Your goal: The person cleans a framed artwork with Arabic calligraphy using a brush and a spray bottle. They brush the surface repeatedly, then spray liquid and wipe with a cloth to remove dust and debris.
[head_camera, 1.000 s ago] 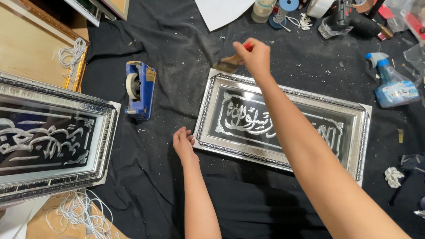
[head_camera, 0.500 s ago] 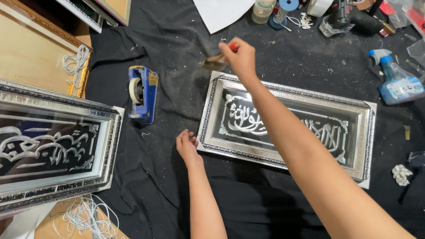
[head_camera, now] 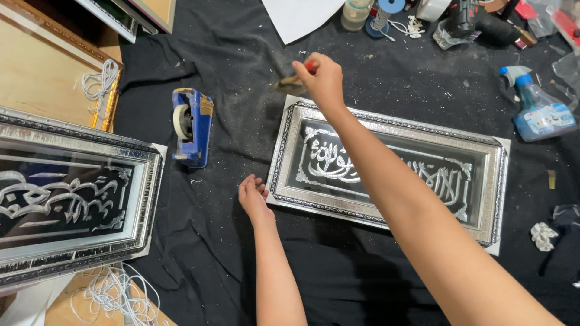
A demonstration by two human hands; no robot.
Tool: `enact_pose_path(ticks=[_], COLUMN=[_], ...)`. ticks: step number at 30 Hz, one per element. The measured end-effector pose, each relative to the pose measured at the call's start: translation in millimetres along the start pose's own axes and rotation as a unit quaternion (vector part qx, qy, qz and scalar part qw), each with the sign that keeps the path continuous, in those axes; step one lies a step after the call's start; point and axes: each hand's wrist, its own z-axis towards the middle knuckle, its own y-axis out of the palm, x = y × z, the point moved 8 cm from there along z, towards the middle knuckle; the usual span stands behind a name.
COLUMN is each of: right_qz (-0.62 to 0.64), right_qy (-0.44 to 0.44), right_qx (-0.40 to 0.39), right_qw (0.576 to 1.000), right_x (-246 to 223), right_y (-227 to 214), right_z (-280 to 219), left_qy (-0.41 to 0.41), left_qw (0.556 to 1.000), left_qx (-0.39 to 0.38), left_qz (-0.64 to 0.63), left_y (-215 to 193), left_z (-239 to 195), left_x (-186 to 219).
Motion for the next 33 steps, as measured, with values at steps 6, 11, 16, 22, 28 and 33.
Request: enact_pose_path(ticks=[6,11,16,22,28,33], right_qz=[-0.115,-0.234,-0.347,-0.522,-0.414,-0.198], right_qy=[0.053,0.068,0.111,0.088,0.015,-0.025], right_qx=[0.044,0.027,0.028,0.03,0.009,0.012], right_qw=[0.991,0.969,0.931,0.848,0.91,0.98], right_x=[103,127,186,205,102,38], right_y=[-26,-103,-190,-211,-127,-42], right_z=[10,20,9,-12,-22,-15], left_qy=[0.043,0.045,0.039,0.046,0.038,0.03], left_qw=[0.999,0.999,0.999,0.999,0.999,0.999], left_qx=[-0.004,-0.01,-0.018,-0.026,-0.018,-0.014], left_qz=[-0.001,-0.001,0.005,0.007,0.001,0.005], left_y=[-8,-10,-6,-3,-4,-3], left_z=[20,23,21,20,16,22], left_x=[-17,-16,-15,-13,-11,-17])
